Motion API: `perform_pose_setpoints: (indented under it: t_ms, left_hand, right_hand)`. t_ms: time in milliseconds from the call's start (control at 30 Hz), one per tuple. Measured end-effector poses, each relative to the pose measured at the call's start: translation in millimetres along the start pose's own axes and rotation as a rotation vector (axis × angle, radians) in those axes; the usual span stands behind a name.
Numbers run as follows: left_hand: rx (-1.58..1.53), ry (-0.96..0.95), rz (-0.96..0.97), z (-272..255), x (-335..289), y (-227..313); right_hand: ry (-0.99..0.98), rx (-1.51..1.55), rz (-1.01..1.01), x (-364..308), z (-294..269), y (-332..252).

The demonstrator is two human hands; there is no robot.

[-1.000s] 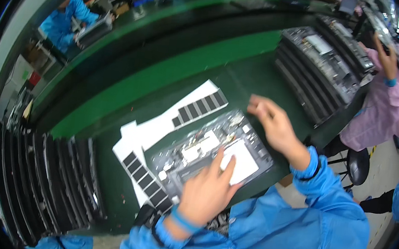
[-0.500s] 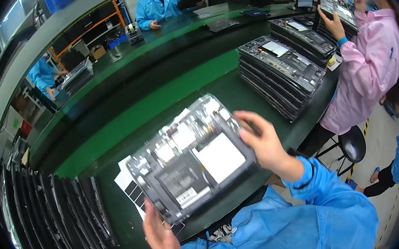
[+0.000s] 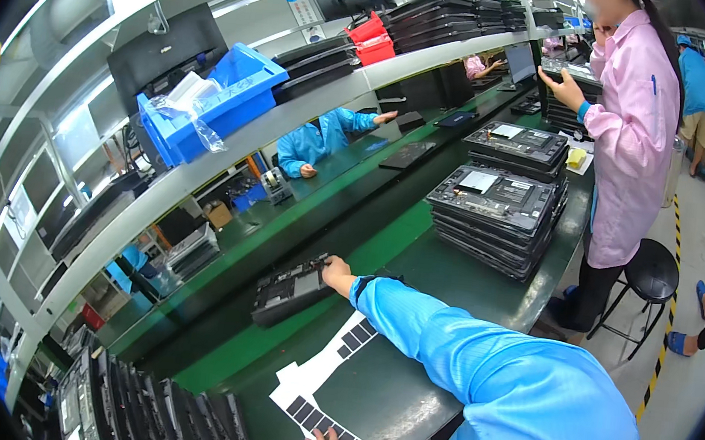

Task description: The recorder is assembling components into laptop or tablet chassis at a factory workbench, using a marker and tweezers.

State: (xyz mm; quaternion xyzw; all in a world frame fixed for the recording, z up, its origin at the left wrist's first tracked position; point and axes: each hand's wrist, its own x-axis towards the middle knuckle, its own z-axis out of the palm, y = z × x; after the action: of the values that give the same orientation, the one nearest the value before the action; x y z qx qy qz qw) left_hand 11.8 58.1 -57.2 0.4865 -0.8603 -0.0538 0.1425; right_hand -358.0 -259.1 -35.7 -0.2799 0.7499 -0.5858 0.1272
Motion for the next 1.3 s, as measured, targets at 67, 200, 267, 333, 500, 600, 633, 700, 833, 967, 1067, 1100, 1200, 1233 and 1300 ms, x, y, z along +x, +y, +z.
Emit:
perform_pose_setpoints:
  t_ms: [67,200,267,333,500,600,633,700,833,967,1067,1100,1200,1233,1300]
  left_hand:
    - [0.032,-0.021,0.061,5.6,10.2,-1.2]
    - [-0.059,0.047,-0.024,-5.0,8.5,-0.2]
    - [-0.025,0.037,-0.025,-12.4,9.4,3.4]
    - [0.013,0.026,-0.043,-19.3,10.4,4.4]
    - [-0.054,0.023,-0.067,-29.9,15.7,22.4]
    - [-0.073,0.02,-0.049,-33.3,12.6,25.4]
    - [-0.054,0.003,-0.061,-31.9,11.7,23.0]
    - [-0.088,0.055,-0.031,-29.5,9.3,19.2]
    - [-0.113,0.061,-0.055,-29.8,2.2,15.8]
    - [-0.107,0.05,-0.089,-25.3,4.2,21.5]
    - [-0.109,0.063,-0.161,-27.9,2.9,23.0]
    - [-0.018,0.124,-0.185,-29.2,4.5,25.7]
    - [-0.15,0.239,-0.075,-73.7,20.0,72.6]
    - [-0.363,0.297,0.031,-85.6,30.2,94.8]
    - [-0.88,0.106,0.299,-97.5,59.1,144.7]
  right_hand:
    - [-0.053,-0.218,-0.171,19.3,-7.6,20.2]
    - [-0.281,-0.116,-0.364,-42.5,-52.2,-35.3]
    - [-0.299,-0.175,-0.621,-83.3,-127.5,-63.3]
    - [-0.158,-0.286,-0.89,-130.2,-217.0,-85.4]
    - [0.593,-0.594,-0.761,-173.6,-407.1,-51.0]
    - [0.495,-0.683,-0.608,-149.7,-456.7,-12.7]
    - [0.375,-0.61,-0.561,-137.0,-455.3,-2.9]
    - [0.35,-0.611,-0.593,-130.8,-454.6,5.0]
    - [0.367,-0.543,-0.658,-134.6,-449.9,-9.8]
    - [0.339,-0.544,-0.51,-137.1,-461.3,-18.4]
    - [0.388,-0.542,-0.694,-131.7,-465.6,-26.8]
    - [0.369,-0.524,-0.591,-134.8,-463.0,-36.0]
    - [0.425,-0.508,-0.579,-141.6,-463.3,-50.2]
    - [0.421,-0.509,-0.577,-140.0,-460.8,-47.9]
    - [0.477,-0.496,-0.624,-137.7,-455.1,-45.9]
